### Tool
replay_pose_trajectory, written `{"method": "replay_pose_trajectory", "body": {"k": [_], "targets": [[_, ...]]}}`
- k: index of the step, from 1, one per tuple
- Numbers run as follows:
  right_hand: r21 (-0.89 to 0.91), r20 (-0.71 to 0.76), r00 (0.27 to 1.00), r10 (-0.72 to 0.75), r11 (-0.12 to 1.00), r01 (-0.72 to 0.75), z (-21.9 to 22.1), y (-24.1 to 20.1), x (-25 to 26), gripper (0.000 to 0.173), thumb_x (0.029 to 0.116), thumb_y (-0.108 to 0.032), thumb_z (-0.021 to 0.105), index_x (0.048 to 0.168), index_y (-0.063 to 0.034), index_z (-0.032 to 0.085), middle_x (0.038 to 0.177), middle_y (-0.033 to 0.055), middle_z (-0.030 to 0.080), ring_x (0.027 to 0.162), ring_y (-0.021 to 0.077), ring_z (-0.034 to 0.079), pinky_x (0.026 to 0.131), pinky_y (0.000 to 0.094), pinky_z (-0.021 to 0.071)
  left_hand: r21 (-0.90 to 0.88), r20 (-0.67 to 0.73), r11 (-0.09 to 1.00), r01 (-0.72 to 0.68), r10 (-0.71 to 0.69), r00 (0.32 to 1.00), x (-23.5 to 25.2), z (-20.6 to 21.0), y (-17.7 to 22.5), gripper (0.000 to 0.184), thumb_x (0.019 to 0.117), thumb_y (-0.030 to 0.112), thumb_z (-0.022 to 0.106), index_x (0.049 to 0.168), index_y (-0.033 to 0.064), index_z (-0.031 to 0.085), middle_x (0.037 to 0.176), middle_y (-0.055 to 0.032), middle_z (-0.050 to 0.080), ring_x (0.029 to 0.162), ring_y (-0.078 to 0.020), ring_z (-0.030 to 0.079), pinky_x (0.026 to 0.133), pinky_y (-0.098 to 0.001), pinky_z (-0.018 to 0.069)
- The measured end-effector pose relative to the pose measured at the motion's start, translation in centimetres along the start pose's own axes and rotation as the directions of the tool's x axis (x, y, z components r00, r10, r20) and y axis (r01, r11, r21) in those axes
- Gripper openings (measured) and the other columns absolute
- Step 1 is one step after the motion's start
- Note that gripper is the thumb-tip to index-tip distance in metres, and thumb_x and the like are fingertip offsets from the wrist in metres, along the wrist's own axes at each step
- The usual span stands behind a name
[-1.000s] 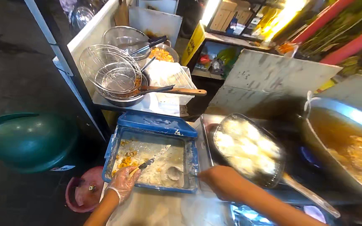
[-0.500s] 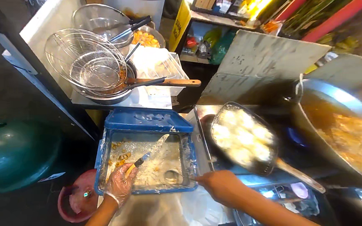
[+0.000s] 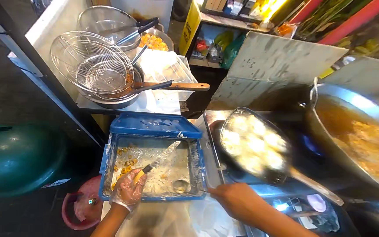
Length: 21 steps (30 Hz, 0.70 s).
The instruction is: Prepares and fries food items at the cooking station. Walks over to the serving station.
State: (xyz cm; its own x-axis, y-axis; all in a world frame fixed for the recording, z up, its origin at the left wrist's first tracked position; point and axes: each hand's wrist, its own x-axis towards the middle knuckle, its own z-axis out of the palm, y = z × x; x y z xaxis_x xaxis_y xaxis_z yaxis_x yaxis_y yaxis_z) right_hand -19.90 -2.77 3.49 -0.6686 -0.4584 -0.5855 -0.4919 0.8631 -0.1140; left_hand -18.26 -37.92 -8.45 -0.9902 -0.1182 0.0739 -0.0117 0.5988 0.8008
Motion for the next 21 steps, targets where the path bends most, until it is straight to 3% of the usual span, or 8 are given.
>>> {"method": "replay_pose_trajectory", "body": {"k": [3,6,8,11,14,17,19,21], "targets": [[-0.030,-0.046,0.999,0.028,0.999,-0.029,1.5,0.0,0.1,0.034,0.1081,-0.022,0.043,0.130,-0.0172,0.068,0.100,0.0163,0.073,0.085,0.0398,0.072,0.068,0.0594,0.0561,0.048,-0.018,0.998,0.043,-0.042,0.999,0.1,0.2,0.4,0.043,0.0981,0.039,0.060,0.118,0.0033,0.074,0.111,-0.0155,0.075,0.105,-0.0281,0.072,0.097,-0.0498,0.0555],[-0.123,-0.195,0.981,-0.023,0.992,-0.002,3.2,-0.9,0.8,0.030,0.0962,-0.004,0.055,0.121,-0.0090,0.070,0.092,0.0175,0.072,0.071,0.0386,0.071,0.059,0.0555,0.0565,0.086,-0.027,0.995,0.049,-0.047,0.999,0.1,0.4,0.6,0.044,0.0993,0.039,0.059,0.119,0.0033,0.074,0.112,-0.0162,0.075,0.107,-0.0294,0.072,0.098,-0.0508,0.0550],[-0.121,-0.097,0.995,-0.012,0.993,0.000,2.6,-1.8,1.0,0.031,0.0966,-0.001,0.052,0.123,-0.0048,0.067,0.097,0.0199,0.071,0.076,0.0407,0.071,0.063,0.0569,0.0563,0.107,-0.036,0.994,0.022,-0.018,0.999,0.1,0.5,0.6,0.043,0.0991,0.038,0.059,0.118,0.0020,0.073,0.112,-0.0169,0.075,0.106,-0.0302,0.072,0.098,-0.0508,0.0553],[-0.045,0.059,0.998,-0.031,0.998,0.034,1.0,-1.1,0.8,0.032,0.1048,-0.012,0.044,0.129,-0.0091,0.064,0.105,0.0206,0.071,0.088,0.0435,0.071,0.072,0.0621,0.0545,0.140,-0.025,0.989,0.041,-0.038,0.999,0.1,0.4,0.9,0.041,0.0998,0.037,0.060,0.119,0.0034,0.073,0.111,-0.0166,0.075,0.105,-0.0312,0.072,0.097,-0.0522,0.0550],[-0.044,-0.143,0.984,-0.109,0.994,0.103,1.5,0.5,-0.6,0.030,0.1051,-0.019,0.047,0.124,-0.0169,0.070,0.095,0.0145,0.073,0.078,0.0378,0.072,0.064,0.0580,0.0561,0.175,-0.025,0.983,0.047,-0.043,0.999,0.2,0.5,1.0,0.042,0.1006,0.038,0.059,0.121,0.0044,0.073,0.113,-0.0163,0.074,0.107,-0.0314,0.072,0.099,-0.0525,0.0544],[-0.128,-0.407,0.895,-0.181,0.982,0.140,3.9,1.1,-1.5,0.026,0.1011,-0.020,0.053,0.117,-0.0208,0.074,0.080,0.0074,0.069,0.062,0.0284,0.069,0.050,0.0482,0.0545,0.188,-0.030,0.981,0.049,-0.044,0.999,0.2,0.6,1.0,0.042,0.1006,0.040,0.058,0.121,0.0062,0.073,0.113,-0.0149,0.075,0.107,-0.0305,0.072,0.098,-0.0527,0.0548],[-0.140,-0.457,0.875,-0.162,0.984,0.109,5.0,0.8,-1.7,0.025,0.0997,-0.019,0.055,0.115,-0.0209,0.075,0.077,0.0066,0.068,0.058,0.0269,0.067,0.047,0.0461,0.0536,0.196,-0.036,0.979,0.053,-0.047,0.998,0.2,0.6,1.2,0.043,0.1002,0.040,0.058,0.120,0.0058,0.074,0.111,-0.0157,0.075,0.105,-0.0314,0.072,0.097,-0.0537,0.0550],[-0.101,-0.360,0.930,-0.068,0.994,0.033,5.0,-0.1,-1.8,0.025,0.1014,-0.018,0.054,0.116,-0.0188,0.074,0.082,0.0097,0.070,0.064,0.0307,0.070,0.052,0.0495,0.0553,0.201,-0.033,0.977,0.064,-0.058,0.998,0.2,0.5,1.2,0.043,0.1006,0.041,0.058,0.121,0.0060,0.073,0.112,-0.0157,0.075,0.106,-0.0316,0.072,0.097,-0.0541,0.0549]]}}
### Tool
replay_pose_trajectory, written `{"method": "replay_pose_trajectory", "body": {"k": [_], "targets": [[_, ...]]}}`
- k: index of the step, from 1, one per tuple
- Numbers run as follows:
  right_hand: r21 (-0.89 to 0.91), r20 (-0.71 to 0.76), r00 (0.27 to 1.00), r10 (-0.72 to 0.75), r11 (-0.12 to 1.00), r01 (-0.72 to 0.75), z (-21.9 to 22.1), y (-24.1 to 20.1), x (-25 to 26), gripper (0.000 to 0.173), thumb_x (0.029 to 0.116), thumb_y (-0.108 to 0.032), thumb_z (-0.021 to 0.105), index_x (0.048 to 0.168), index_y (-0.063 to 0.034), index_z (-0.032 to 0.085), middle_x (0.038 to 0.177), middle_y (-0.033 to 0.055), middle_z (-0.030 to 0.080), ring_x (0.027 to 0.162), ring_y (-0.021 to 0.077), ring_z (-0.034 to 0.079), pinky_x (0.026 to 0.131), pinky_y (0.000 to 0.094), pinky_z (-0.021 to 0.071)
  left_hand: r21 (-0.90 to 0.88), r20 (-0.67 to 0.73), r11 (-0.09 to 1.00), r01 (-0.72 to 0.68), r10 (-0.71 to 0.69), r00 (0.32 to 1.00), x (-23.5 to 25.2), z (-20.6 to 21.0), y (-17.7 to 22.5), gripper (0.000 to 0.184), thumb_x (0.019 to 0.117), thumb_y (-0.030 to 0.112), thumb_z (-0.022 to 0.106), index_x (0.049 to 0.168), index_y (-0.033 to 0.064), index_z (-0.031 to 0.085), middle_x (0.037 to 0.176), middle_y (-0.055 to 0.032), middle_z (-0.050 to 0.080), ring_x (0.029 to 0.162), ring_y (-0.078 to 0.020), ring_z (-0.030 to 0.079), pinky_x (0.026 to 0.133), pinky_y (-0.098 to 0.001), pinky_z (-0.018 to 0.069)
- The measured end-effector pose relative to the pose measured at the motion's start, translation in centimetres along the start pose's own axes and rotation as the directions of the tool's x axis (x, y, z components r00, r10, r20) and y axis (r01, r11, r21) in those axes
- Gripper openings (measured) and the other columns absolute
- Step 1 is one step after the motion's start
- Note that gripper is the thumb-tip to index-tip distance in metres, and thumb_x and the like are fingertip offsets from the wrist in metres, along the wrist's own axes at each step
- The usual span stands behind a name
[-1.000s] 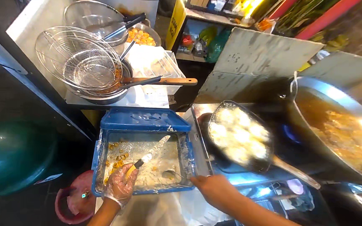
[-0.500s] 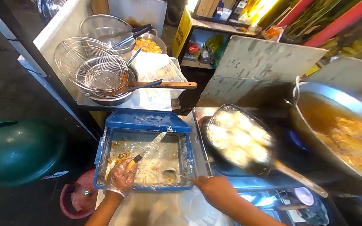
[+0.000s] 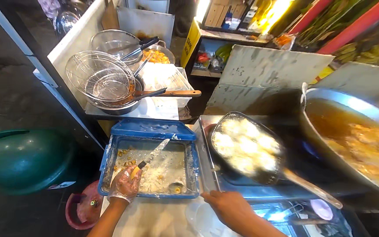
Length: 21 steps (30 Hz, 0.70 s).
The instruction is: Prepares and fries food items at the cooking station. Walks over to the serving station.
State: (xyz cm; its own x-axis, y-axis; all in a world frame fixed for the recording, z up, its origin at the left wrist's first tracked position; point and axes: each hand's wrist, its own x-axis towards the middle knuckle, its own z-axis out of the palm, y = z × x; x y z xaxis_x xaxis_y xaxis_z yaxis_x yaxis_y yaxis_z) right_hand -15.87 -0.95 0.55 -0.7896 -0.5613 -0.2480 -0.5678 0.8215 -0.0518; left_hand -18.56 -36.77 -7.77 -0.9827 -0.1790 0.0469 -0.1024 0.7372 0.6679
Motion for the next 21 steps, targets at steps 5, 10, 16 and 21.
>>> {"method": "replay_pose_trajectory", "body": {"k": [5,10,16,21], "targets": [[0.090,0.112,0.993,0.023,0.995,-0.034,-1.7,-0.9,1.0,0.027,0.1043,-0.023,0.048,0.111,-0.0152,0.073,0.085,0.0118,0.072,0.074,0.0341,0.072,0.059,0.0546,0.0557,0.019,-0.005,1.000,-0.013,0.013,1.000,0.1,0.1,0.0,0.043,0.1004,0.041,0.058,0.121,0.0065,0.074,0.112,-0.0153,0.075,0.106,-0.0318,0.072,0.097,-0.0541,0.0553],[0.332,0.096,0.991,0.091,0.936,-0.118,-1.4,0.1,-0.1,0.039,0.1083,-0.039,0.042,0.124,-0.0228,0.074,0.097,0.0078,0.077,0.091,0.0289,0.075,0.078,0.0555,0.0582,0.024,-0.035,0.999,-0.040,0.041,0.999,-0.1,0.2,-0.3,0.045,0.0997,0.042,0.058,0.120,0.0053,0.074,0.112,-0.0160,0.075,0.107,-0.0327,0.072,0.097,-0.0552,0.0553],[0.752,0.260,0.942,0.212,0.567,-0.335,0.0,0.0,-0.7,0.036,0.1062,-0.042,0.051,0.117,-0.0206,0.077,0.093,-0.0019,0.074,0.080,0.0099,0.067,0.078,0.0371,0.0561,0.024,-0.073,0.998,-0.053,0.055,0.996,-0.1,0.4,-0.1,0.045,0.0989,0.042,0.057,0.119,0.0055,0.075,0.111,-0.0159,0.076,0.106,-0.0329,0.073,0.096,-0.0548,0.0558],[0.916,0.349,0.919,0.181,0.139,-0.375,0.4,0.8,-1.0,0.025,0.1042,-0.030,0.059,0.114,-0.0147,0.078,0.066,-0.0051,0.056,0.050,0.0040,0.041,0.047,0.0231,0.0346,-0.012,-0.123,0.996,-0.093,0.091,0.988,-0.4,0.6,-0.4,0.045,0.0983,0.040,0.059,0.118,0.0025,0.075,0.110,-0.0183,0.076,0.104,-0.0345,0.073,0.096,-0.0553,0.0558]]}}
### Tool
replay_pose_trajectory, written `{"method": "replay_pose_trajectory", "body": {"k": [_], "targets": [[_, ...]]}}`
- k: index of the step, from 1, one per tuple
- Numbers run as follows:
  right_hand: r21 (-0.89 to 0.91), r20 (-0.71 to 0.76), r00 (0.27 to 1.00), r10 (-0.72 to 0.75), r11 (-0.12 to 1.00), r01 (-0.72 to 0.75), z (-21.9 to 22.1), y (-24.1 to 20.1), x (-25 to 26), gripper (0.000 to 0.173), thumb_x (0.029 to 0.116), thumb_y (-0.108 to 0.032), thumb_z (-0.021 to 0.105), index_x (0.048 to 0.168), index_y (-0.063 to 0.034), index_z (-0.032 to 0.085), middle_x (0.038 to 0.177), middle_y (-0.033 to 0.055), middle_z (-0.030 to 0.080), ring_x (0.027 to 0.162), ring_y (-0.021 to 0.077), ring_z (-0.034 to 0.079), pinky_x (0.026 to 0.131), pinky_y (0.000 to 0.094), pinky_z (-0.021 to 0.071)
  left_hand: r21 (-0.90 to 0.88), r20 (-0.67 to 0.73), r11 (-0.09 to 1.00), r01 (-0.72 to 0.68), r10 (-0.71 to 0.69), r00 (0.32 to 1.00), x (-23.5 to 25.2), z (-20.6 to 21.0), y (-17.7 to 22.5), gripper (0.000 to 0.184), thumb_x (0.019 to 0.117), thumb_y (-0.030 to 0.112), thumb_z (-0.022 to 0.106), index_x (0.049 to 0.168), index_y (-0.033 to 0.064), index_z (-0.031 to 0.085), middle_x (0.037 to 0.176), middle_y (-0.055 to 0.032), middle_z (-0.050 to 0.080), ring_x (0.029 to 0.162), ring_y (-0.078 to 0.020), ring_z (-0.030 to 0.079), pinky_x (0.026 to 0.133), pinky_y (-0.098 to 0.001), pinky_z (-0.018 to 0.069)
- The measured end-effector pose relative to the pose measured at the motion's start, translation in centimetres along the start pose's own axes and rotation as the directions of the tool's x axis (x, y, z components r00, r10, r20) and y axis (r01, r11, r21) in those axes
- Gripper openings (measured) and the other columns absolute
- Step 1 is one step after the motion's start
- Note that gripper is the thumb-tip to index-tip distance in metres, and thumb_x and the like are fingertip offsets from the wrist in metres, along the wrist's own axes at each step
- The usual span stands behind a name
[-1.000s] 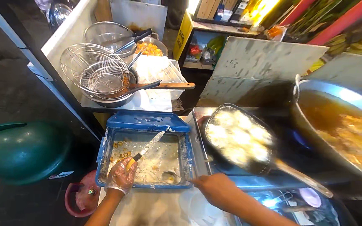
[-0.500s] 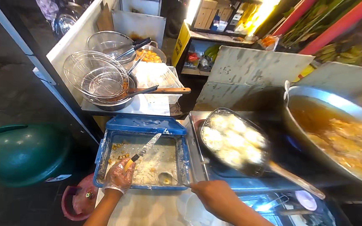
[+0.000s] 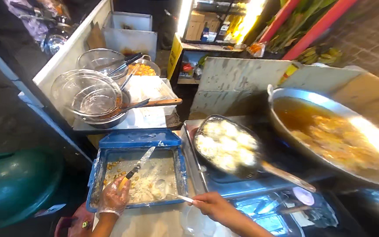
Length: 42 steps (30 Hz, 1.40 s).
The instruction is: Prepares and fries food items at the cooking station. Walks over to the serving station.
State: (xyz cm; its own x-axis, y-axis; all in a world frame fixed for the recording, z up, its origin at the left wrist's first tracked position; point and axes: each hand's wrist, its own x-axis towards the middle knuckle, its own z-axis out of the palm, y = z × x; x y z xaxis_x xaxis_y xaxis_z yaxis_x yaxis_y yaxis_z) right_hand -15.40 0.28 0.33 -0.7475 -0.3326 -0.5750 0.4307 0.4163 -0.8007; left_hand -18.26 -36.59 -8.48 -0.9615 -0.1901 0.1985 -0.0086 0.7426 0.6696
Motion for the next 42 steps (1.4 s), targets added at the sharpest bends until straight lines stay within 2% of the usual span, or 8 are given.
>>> {"method": "replay_pose_trajectory", "body": {"k": [3,6,10,14,18,24,36,42], "targets": [[0.103,-0.068,0.995,-0.073,0.991,0.080,-2.1,-0.2,-2.3,0.025,0.1030,-0.029,0.062,0.116,-0.0144,0.077,0.067,-0.0060,0.056,0.050,0.0029,0.040,0.046,0.0218,0.0333,-0.065,-0.023,0.998,-0.016,0.015,1.000,-0.3,-0.5,0.7,0.043,0.0971,0.035,0.062,0.116,-0.0020,0.074,0.109,-0.0226,0.074,0.104,-0.0371,0.072,0.097,-0.0555,0.0545],[-0.031,-0.275,0.930,-0.244,0.969,0.245,-5.2,-0.5,-5.8,0.026,0.1041,-0.029,0.060,0.117,-0.0136,0.077,0.077,-0.0021,0.067,0.060,0.0054,0.055,0.057,0.0248,0.0478,-0.114,-0.024,0.992,-0.059,0.056,0.998,-0.6,-1.7,2.8,0.039,0.0968,0.028,0.066,0.116,-0.0051,0.073,0.110,-0.0258,0.073,0.104,-0.0362,0.072,0.097,-0.0522,0.0540],[-0.327,-0.625,0.685,-0.374,0.923,0.205,-9.3,-0.2,-10.7,0.031,0.1041,-0.035,0.059,0.121,-0.0157,0.076,0.086,-0.0035,0.074,0.066,0.0054,0.065,0.063,0.0264,0.0583,-0.262,0.010,0.947,-0.189,0.198,0.980,-0.4,-0.7,7.6,0.037,0.0960,0.027,0.067,0.113,-0.0048,0.074,0.106,-0.0193,0.075,0.099,-0.0209,0.073,0.095,-0.0386,0.0573],[-0.685,-0.693,0.415,-0.589,0.717,-0.126,-12.5,2.5,-12.4,0.036,0.1031,-0.036,0.051,0.115,-0.0176,0.079,0.089,0.0001,0.074,0.077,0.0142,0.071,0.071,0.0419,0.0606,-0.151,0.224,0.944,-0.292,0.320,0.920,0.8,1.6,15.0,0.043,0.0993,0.041,0.060,0.122,0.0076,0.075,0.116,-0.0131,0.075,0.110,-0.0273,0.072,0.101,-0.0496,0.0540],[-0.667,-0.727,0.448,-0.520,0.689,-0.284,-13.1,4.6,-11.9,0.028,0.1036,-0.023,0.056,0.119,-0.0161,0.078,0.093,0.0097,0.074,0.083,0.0301,0.073,0.072,0.0565,0.0596,-0.029,0.547,0.931,-0.365,0.320,0.773,3.1,4.9,22.6,0.045,0.1048,0.048,0.050,0.137,0.0217,0.067,0.131,-0.0033,0.070,0.122,-0.0195,0.066,0.108,-0.0454,0.0506],[-0.666,-0.736,0.436,-0.518,0.668,-0.331,-13.0,5.7,-11.0,0.028,0.1029,-0.020,0.056,0.121,-0.0167,0.077,0.092,0.0113,0.073,0.078,0.0316,0.073,0.064,0.0535,0.0598,0.220,0.741,0.875,-0.431,0.138,0.657,3.5,8.5,32.2,0.046,0.1077,0.046,0.042,0.147,0.0266,0.057,0.139,-0.0048,0.064,0.129,-0.0247,0.061,0.109,-0.0507,0.0474],[-0.670,-0.729,0.390,-0.563,0.703,-0.238,-15.2,7.7,-11.2,0.026,0.1008,-0.017,0.059,0.117,-0.0149,0.078,0.089,0.0101,0.073,0.075,0.0306,0.073,0.062,0.0520,0.0598,0.367,0.693,0.831,-0.418,0.056,0.719,2.0,9.3,36.3,0.047,0.1075,0.048,0.039,0.147,0.0286,0.056,0.136,-0.0048,0.066,0.127,-0.0249,0.062,0.106,-0.0500,0.0489],[-0.678,-0.732,0.289,-0.617,0.702,-0.219,-15.6,7.5,-11.7,0.029,0.1014,-0.018,0.055,0.118,-0.0111,0.078,0.090,0.0142,0.073,0.073,0.0349,0.073,0.058,0.0543,0.0582,0.374,0.721,0.836,-0.401,0.009,0.693,1.8,8.8,37.1,0.047,0.1074,0.048,0.038,0.147,0.0288,0.056,0.139,-0.0039,0.064,0.130,-0.0241,0.060,0.108,-0.0509,0.0473]]}}
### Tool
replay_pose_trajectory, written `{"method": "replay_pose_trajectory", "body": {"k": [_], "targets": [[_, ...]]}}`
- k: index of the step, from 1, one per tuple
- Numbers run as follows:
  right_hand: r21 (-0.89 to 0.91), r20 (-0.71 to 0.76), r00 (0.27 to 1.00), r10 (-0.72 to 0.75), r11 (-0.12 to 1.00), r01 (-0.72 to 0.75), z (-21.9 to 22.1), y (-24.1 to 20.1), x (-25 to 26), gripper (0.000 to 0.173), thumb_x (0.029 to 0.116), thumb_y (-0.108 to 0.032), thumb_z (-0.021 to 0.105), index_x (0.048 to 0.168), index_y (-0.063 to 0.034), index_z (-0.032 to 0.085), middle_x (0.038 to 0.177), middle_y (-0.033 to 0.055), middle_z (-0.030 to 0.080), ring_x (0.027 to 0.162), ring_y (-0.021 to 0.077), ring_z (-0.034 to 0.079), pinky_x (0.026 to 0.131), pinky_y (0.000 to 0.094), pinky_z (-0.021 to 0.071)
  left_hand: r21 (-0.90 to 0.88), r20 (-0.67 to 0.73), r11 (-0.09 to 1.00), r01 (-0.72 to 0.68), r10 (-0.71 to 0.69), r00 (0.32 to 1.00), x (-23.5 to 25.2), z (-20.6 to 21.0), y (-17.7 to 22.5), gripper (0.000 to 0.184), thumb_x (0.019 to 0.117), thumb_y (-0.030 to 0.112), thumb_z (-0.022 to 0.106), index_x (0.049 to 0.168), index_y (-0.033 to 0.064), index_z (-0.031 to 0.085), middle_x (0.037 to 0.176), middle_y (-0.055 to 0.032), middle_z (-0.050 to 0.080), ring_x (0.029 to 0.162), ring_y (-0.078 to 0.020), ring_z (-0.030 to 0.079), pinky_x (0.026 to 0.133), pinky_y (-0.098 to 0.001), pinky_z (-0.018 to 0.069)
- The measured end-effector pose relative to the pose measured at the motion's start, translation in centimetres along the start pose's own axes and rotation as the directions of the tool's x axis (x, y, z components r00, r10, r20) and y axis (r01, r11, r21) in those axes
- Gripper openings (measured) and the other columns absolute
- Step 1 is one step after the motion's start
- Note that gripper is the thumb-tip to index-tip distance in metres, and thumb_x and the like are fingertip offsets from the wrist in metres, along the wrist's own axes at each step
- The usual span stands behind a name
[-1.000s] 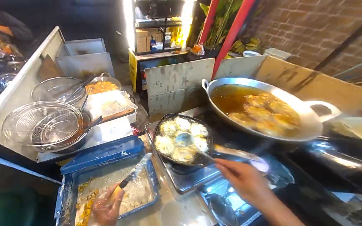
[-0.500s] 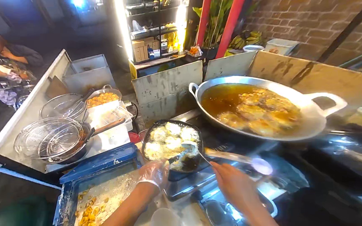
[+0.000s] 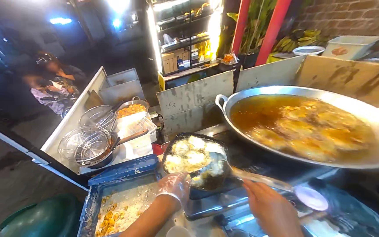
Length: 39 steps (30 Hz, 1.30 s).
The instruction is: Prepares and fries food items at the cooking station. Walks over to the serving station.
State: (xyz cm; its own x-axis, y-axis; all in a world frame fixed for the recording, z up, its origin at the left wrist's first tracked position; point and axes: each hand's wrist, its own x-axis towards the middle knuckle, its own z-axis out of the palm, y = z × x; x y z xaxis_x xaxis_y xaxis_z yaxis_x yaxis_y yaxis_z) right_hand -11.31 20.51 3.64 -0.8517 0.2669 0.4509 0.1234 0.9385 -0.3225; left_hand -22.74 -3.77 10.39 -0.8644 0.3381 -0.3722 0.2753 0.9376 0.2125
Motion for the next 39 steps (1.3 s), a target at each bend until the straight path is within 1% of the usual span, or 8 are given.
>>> {"method": "replay_pose_trajectory", "body": {"k": [6,10,13,23,27,33,35,39], "targets": [[0.083,-0.044,0.998,-0.042,0.995,0.045,0.1,-0.7,-0.2,0.031,0.1019,-0.023,0.053,0.117,-0.0118,0.078,0.086,0.0113,0.072,0.070,0.0300,0.071,0.057,0.0491,0.0582,-0.017,-0.056,0.999,0.028,-0.029,0.998,-2.2,-0.1,-2.0,0.048,0.1070,0.049,0.040,0.149,0.0296,0.054,0.143,-0.0022,0.062,0.132,-0.0229,0.059,0.111,-0.0506,0.0462],[0.112,0.093,0.996,-0.007,0.994,-0.004,1.0,-0.6,-0.9,0.029,0.1028,-0.024,0.055,0.118,-0.0157,0.078,0.092,0.0080,0.073,0.079,0.0262,0.073,0.066,0.0480,0.0610,0.015,-0.083,0.998,0.055,-0.053,0.995,-3.5,0.2,-3.7,0.048,0.1069,0.051,0.041,0.148,0.0304,0.056,0.140,-0.0023,0.064,0.130,-0.0231,0.061,0.109,-0.0499,0.0479],[0.062,0.075,0.997,0.004,0.998,-0.009,1.2,-0.8,-0.7,0.029,0.1029,-0.021,0.054,0.119,-0.0147,0.078,0.092,0.0090,0.073,0.077,0.0277,0.073,0.063,0.0487,0.0605,-0.014,-0.086,0.996,0.088,-0.088,0.992,-4.7,0.3,-5.4,0.048,0.1066,0.052,0.041,0.147,0.0317,0.056,0.141,-0.0007,0.064,0.131,-0.0218,0.060,0.110,-0.0491,0.0466],[0.053,0.008,1.000,-0.022,0.998,0.022,0.6,-0.8,-1.1,0.032,0.1026,-0.023,0.052,0.117,-0.0105,0.078,0.087,0.0106,0.072,0.073,0.0295,0.072,0.061,0.0502,0.0591,-0.377,-0.144,0.920,0.109,-0.175,0.974,-8.2,2.9,-12.7,0.042,0.1054,0.043,0.052,0.139,0.0215,0.066,0.132,-0.0056,0.069,0.126,-0.0209,0.063,0.111,-0.0458,0.0462],[0.157,-0.088,0.996,0.013,0.988,0.001,-0.3,-1.7,-1.6,0.037,0.1029,-0.031,0.050,0.117,-0.0106,0.078,0.086,0.0071,0.073,0.072,0.0215,0.069,0.065,0.0432,0.0587,-0.541,-0.206,0.834,0.104,-0.251,0.946,-10.4,4.6,-16.8,0.040,0.1032,0.039,0.058,0.130,0.0114,0.070,0.124,-0.0121,0.071,0.120,-0.0253,0.066,0.108,-0.0496,0.0478],[0.141,0.028,0.998,0.059,0.988,-0.062,-0.8,-2.9,-2.1,0.039,0.1038,-0.033,0.048,0.117,-0.0107,0.078,0.094,0.0103,0.077,0.080,0.0258,0.074,0.074,0.0520,0.0595,-0.751,-0.226,0.657,0.066,-0.350,0.909,-13.5,7.6,-22.3,0.035,0.1008,0.028,0.061,0.124,0.0030,0.071,0.102,-0.0129,0.072,0.090,-0.0201,0.068,0.086,-0.0442,0.0549],[0.181,0.000,0.994,0.107,0.978,-0.105,-1.0,-3.7,-2.2,0.040,0.1041,-0.036,0.050,0.118,-0.0102,0.077,0.092,0.0086,0.076,0.075,0.0209,0.071,0.071,0.0477,0.0590,-0.806,-0.201,0.589,0.066,-0.376,0.904,-14.1,8.5,-23.7,0.033,0.1011,0.024,0.061,0.123,0.0008,0.070,0.091,-0.0092,0.069,0.075,-0.0144,0.062,0.073,-0.0375,0.0534],[0.247,0.130,0.953,0.274,0.922,-0.299,-1.3,-4.6,-2.1,0.033,0.1046,-0.035,0.055,0.116,-0.0117,0.076,0.092,0.0085,0.075,0.079,0.0217,0.071,0.075,0.0532,0.0577,-0.872,-0.157,0.486,0.055,-0.383,0.910,-14.3,10.2,-26.4,0.033,0.1025,0.021,0.056,0.124,-0.0019,0.067,0.077,-0.0023,0.064,0.061,-0.0094,0.056,0.059,-0.0298,0.0496]]}}
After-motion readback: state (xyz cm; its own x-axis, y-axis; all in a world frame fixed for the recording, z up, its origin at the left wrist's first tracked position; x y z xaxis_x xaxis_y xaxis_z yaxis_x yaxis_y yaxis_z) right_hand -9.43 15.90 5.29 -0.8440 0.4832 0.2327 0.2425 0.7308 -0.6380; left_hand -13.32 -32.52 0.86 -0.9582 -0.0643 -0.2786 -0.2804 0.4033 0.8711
